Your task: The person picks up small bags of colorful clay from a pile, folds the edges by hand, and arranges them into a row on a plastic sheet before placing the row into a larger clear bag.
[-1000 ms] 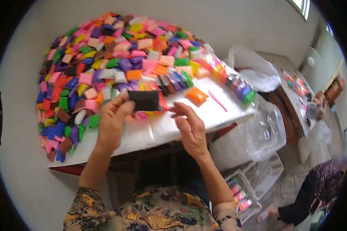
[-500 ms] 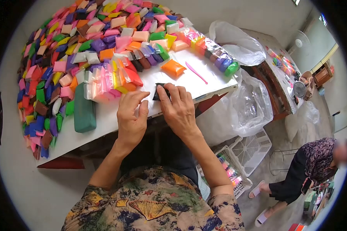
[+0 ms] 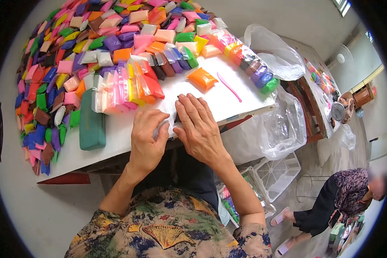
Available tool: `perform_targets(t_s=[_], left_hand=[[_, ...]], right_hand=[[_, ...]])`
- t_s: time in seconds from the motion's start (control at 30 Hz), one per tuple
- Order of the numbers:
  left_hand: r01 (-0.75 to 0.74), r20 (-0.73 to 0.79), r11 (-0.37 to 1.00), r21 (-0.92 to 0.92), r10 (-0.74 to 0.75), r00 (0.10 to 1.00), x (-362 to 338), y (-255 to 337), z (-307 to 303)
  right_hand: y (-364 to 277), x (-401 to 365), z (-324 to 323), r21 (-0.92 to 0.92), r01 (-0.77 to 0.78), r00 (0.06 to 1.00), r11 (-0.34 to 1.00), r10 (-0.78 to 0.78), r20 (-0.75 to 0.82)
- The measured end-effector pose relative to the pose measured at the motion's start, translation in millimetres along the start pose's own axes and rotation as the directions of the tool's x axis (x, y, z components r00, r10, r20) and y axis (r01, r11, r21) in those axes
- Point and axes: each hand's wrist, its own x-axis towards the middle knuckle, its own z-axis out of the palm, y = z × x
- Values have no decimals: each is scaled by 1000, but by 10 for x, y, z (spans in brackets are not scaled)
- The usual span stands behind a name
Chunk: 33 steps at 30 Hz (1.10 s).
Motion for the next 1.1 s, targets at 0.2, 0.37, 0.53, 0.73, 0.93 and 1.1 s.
perform_targets(t_s=[0.2, 0.37, 0.53, 0.73, 0.93, 1.1], left_hand=[[23, 67, 1000, -7, -23, 997, 41, 23, -8], [-31, 112, 995, 93, 21, 994, 73, 13, 25], [-100, 88, 978, 181, 85, 992, 52, 27, 80], [-144, 86, 967, 212, 129, 988, 48, 45, 75], [-241, 116, 929, 280, 216, 969, 81, 25, 132], [-281, 102, 914, 292, 262, 960, 90, 28, 167]], right_hand=[[6, -11, 37, -13, -2, 1000, 1000, 2, -15], [24, 9, -19, 47, -3, 1000, 999, 3, 4], [19, -85, -189, 390, -131, 977, 911, 185, -105], [84, -196, -243, -20, -104, 968, 994, 97, -232], [69, -155, -178, -59, -89, 968, 994, 72, -239], [56, -155, -184, -82, -70, 970, 994, 49, -238]])
